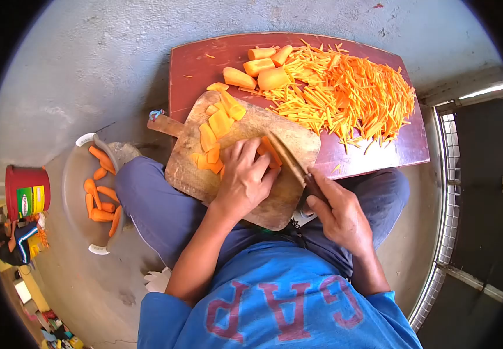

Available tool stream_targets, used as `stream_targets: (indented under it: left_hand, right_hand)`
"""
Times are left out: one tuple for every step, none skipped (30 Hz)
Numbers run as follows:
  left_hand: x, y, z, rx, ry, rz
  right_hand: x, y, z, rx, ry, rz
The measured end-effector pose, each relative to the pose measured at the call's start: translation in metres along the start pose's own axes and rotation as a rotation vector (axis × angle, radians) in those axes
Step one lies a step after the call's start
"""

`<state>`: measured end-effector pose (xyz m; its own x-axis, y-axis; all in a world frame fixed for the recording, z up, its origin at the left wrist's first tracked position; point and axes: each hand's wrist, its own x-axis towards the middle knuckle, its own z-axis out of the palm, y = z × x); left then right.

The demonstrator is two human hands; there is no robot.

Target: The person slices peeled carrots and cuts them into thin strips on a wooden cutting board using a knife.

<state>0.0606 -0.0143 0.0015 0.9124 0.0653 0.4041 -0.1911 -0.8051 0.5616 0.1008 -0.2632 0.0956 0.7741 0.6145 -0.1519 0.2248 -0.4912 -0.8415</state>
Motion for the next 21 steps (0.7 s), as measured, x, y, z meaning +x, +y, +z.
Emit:
stream_targets:
  left_hand:
    - [0.0,0.001,0.002,-0.013,0.002,-0.005]
    - [-0.002,-0.002,0.002,-0.003,-0.015,0.004]
    - [-0.002,-0.001,0.002,0.012,-0.025,0.016]
    - [-0.001,0.0,0.001,0.028,-0.034,0.026]
    - [-0.001,0.0,0.0,0.047,-0.041,0.035]
    - [-0.001,0.0,0.0,0.052,-0.049,0.039]
    - [-0.001,0.0,0.0,0.056,-0.057,0.043]
    - [0.0,0.001,0.0,0.059,-0.064,0.048]
    - [0.001,0.0,-0.001,0.04,-0.072,0.046]
    - [0.001,0.0,-0.001,0.019,-0.08,0.043]
    - [0.002,-0.001,-0.001,0.0,-0.087,0.039]
    - [0.002,0.0,0.0,0.005,-0.079,0.039]
    - [0.003,0.001,0.0,0.012,-0.071,0.037]
    - [0.003,0.001,0.0,0.018,-0.064,0.035]
    - [0.003,0.001,-0.001,0.021,-0.078,0.038]
    - [0.003,0.0,-0.003,0.023,-0.09,0.042]
    - [0.003,0.0,-0.004,0.027,-0.1,0.047]
    - [0.004,0.001,-0.004,0.028,-0.101,0.042]
    - [0.004,0.001,-0.005,0.03,-0.103,0.04]
    - [0.004,0.001,-0.005,0.033,-0.105,0.035]
    - [0.005,0.001,-0.005,0.017,-0.103,0.029]
  right_hand:
    - [0.0,-0.003,0.001,-0.028,-0.003,-0.03]
    - [0.0,-0.008,0.003,-0.054,-0.006,-0.059]
    - [0.0,-0.01,0.005,-0.08,-0.01,-0.089]
    - [-0.001,-0.005,0.01,-0.126,0.011,-0.142]
    - [-0.002,-0.008,0.01,-0.159,-0.009,-0.137]
    - [-0.003,-0.013,0.008,-0.192,-0.028,-0.132]
    - [-0.004,-0.016,0.007,-0.226,-0.047,-0.127]
    - [-0.007,-0.018,0.007,-0.234,-0.057,-0.12]
    - [-0.009,-0.019,0.007,-0.243,-0.067,-0.112]
    - [-0.011,-0.019,0.007,-0.253,-0.077,-0.104]
    - [-0.011,-0.019,0.007,-0.245,-0.057,-0.108]
    - [-0.011,-0.018,0.008,-0.236,-0.04,-0.112]
    - [-0.01,-0.018,0.009,-0.227,-0.024,-0.118]
    - [-0.004,-0.015,0.013,-0.211,-0.027,-0.124]
    - [0.006,-0.011,0.018,-0.194,-0.031,-0.128]
    - [0.013,-0.009,0.021,-0.179,-0.034,-0.132]
    - [0.018,-0.01,0.022,-0.196,-0.038,-0.138]
    - [0.024,-0.011,0.022,-0.214,-0.039,-0.146]
    - [0.027,-0.012,0.023,-0.231,-0.038,-0.155]
    - [0.025,-0.013,0.02,-0.213,-0.037,-0.151]
    - [0.019,-0.015,0.015,-0.194,-0.041,-0.146]
